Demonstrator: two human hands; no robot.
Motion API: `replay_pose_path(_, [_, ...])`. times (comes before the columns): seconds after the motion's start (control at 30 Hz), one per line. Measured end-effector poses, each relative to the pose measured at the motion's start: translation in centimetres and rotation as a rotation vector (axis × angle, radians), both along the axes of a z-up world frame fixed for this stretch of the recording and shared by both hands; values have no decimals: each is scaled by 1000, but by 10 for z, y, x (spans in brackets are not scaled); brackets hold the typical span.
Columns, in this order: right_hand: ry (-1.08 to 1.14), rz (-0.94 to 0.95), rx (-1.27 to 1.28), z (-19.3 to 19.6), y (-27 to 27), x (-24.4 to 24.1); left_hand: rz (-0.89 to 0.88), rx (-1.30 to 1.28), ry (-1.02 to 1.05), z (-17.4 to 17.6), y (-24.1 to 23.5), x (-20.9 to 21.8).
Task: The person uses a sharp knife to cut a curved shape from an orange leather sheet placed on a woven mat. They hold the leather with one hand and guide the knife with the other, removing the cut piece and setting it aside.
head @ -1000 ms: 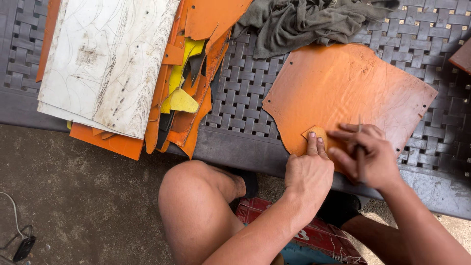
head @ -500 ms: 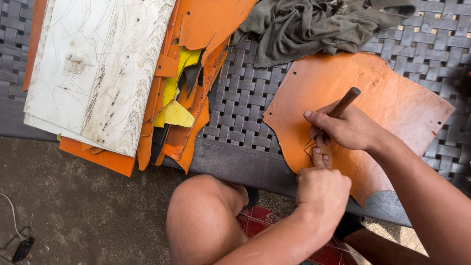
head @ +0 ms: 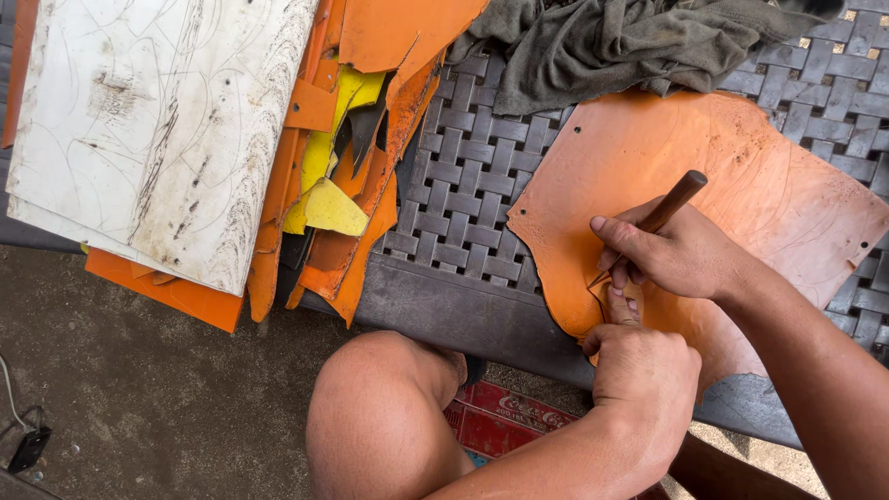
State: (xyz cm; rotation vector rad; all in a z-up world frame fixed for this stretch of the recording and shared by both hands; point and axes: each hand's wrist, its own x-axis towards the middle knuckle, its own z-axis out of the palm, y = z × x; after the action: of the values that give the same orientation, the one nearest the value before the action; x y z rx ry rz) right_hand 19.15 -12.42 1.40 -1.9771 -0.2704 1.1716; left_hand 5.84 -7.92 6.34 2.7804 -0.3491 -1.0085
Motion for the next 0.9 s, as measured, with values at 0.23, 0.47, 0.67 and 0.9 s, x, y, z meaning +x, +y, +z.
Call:
replay_pose_path(0.23, [-128,174,-50,13,3,2,-23,-18,35,-1,1,1])
replay_pose_path(0.47, [-142,115,-88,17,-11,12,-1,35,-8,-4,2,5])
replay_pose_path(0.67, [-163,13,-47,2,-31,15,18,23,-44,-4,3,3])
replay_pose_path(0.9, [-225,-215,97,-15,-61,-7,18,5,-11,-4,2,2])
